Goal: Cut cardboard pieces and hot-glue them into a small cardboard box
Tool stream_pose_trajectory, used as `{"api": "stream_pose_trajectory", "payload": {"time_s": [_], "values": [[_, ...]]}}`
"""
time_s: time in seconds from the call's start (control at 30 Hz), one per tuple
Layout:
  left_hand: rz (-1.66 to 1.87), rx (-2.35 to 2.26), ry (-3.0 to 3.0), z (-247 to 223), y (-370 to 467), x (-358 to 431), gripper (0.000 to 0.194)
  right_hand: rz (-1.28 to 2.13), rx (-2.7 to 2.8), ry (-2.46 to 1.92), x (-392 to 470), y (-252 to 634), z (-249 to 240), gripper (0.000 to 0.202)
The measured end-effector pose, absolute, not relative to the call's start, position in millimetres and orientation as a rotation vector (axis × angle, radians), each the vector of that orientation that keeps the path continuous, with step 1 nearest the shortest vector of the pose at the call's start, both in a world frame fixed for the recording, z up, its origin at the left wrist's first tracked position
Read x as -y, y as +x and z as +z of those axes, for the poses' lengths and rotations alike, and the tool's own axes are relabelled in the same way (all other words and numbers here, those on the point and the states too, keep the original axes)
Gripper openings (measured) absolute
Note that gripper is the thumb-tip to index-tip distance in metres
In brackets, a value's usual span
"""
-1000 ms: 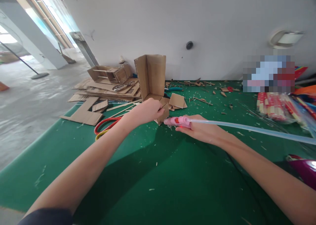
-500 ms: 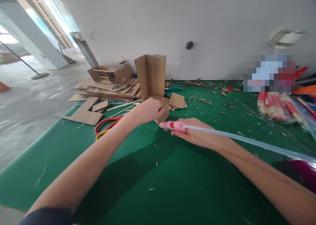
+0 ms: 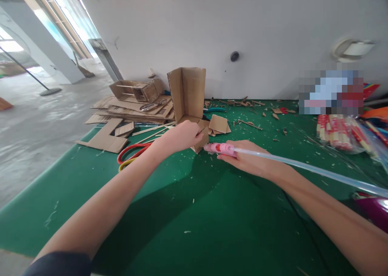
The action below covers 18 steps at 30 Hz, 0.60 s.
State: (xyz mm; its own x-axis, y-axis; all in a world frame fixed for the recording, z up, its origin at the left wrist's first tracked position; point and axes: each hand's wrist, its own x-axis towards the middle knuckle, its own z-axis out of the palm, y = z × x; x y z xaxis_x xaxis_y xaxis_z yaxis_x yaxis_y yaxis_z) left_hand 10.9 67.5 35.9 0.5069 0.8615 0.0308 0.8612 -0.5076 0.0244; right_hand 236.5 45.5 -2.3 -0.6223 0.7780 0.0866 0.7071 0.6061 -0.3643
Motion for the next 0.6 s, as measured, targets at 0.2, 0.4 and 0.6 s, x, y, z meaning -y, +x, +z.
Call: {"api": "stream_pose_trajectory", "payload": {"time_s": [0.2,0.4,0.6], "values": [[0.041,-1.581,2.659,37.4,11.0,-64.2,0.049,0.407,2.563,-1.120,-58.1,250.5,9.0,0.033],[0.056,-1.574,2.688,46.2,-2.0,-67.9,0.055,0.382,2.076,-1.506,-81.0,278.4,10.4,0.038],[-0.046,-1.664,2.608,37.7,-30.5,-90.3,0.037,0.613,1.736,-1.490,-101.5,298.5,-12.8,0.029]]}}
